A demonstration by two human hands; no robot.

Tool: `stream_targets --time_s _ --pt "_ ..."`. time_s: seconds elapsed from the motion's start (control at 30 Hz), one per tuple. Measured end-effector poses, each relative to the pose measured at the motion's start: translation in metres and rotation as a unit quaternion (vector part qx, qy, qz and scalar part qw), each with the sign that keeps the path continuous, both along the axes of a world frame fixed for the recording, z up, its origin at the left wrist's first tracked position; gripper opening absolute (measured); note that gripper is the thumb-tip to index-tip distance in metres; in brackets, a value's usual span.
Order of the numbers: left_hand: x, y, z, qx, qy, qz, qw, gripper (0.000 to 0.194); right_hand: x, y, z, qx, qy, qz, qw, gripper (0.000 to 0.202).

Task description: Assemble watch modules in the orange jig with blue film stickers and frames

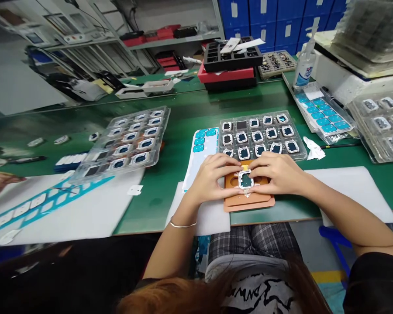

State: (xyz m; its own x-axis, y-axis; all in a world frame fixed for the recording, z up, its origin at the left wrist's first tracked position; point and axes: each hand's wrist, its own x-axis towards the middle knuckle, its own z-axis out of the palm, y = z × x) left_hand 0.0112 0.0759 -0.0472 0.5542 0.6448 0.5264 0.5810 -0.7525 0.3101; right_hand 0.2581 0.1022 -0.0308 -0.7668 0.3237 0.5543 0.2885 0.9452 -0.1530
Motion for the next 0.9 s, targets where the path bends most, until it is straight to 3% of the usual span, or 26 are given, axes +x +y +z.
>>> stream_targets --time_s 0.2,0.4,0.57,0.63,0.77,0.9 --pt "0.001 -0.001 0.001 0.020 0.004 -0.007 1.000 0.049 0.001 -0.001 -0.001 -0.005 -0.012 -0.002 1.000 0.025" --pt "0.000 0.000 0.001 -0.068 0.032 -0.002 0.997 0.050 0.001 0.002 -0.004 -0.034 -0.031 0.005 0.999 0.027" --pt "0.011 0.002 -0.006 -0.043 -0.091 -0.033 0.994 0.044 0.003 0.003 -0.001 -0.099 0.001 0.008 0.995 0.025" --pt "0.017 0.004 -0.010 -0.034 -0.114 -0.051 0.992 0.052 0.002 0.005 -0.002 -0.146 0.024 -0.001 0.989 0.032" --pt "0.021 0.006 -0.017 -0.005 -0.099 -0.085 0.991 0.078 -0.002 0.010 -0.011 -0.289 0.113 0.040 0.950 0.047" --pt "0.020 0.008 -0.018 0.078 -0.095 -0.045 0.991 0.065 -0.006 0.015 -0.021 -0.431 0.184 0.100 0.878 0.048"
